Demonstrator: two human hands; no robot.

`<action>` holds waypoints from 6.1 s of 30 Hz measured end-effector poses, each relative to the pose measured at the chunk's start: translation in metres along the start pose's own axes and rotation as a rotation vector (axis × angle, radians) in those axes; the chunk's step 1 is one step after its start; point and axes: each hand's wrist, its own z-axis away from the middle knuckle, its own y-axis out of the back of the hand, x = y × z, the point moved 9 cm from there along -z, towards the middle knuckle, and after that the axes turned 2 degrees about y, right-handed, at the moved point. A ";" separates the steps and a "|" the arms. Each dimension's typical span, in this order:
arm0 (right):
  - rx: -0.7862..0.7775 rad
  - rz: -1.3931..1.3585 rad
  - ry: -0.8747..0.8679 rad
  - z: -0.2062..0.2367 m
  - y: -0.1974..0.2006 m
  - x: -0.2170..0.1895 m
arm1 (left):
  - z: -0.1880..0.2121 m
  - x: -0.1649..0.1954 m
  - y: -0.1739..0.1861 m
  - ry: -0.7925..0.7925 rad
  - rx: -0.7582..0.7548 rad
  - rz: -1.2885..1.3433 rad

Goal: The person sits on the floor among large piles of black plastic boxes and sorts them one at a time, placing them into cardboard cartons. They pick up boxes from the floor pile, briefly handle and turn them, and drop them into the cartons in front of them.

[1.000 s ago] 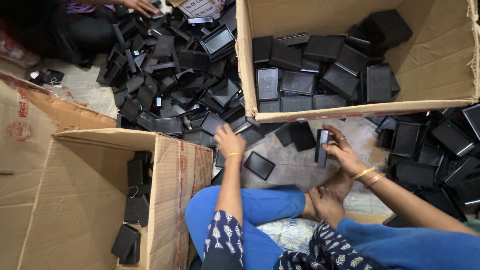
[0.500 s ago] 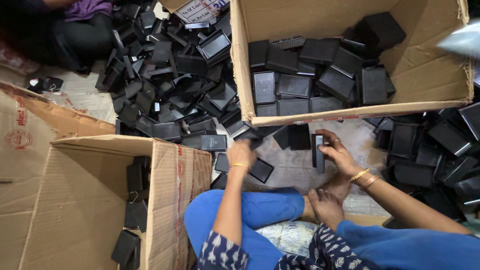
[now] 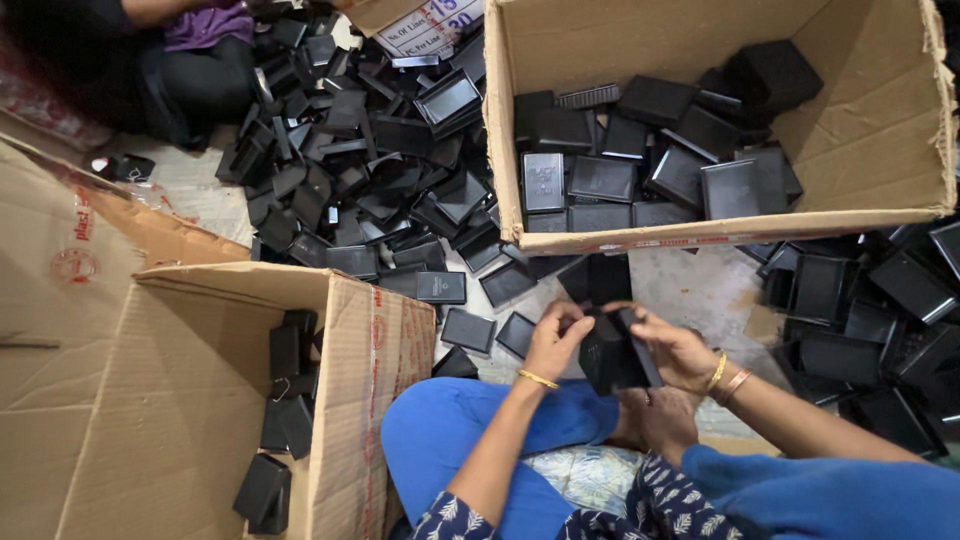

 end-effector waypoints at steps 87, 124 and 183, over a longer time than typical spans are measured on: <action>-0.101 2.259 0.204 -0.053 0.044 -0.021 | -0.036 -0.013 0.095 0.035 0.331 -1.140; 0.320 1.830 0.384 -0.026 0.067 -0.029 | -0.028 -0.043 0.126 0.529 0.187 -1.239; -0.250 0.593 0.048 -0.024 -0.001 0.013 | 0.027 0.038 0.008 0.155 -0.311 -0.033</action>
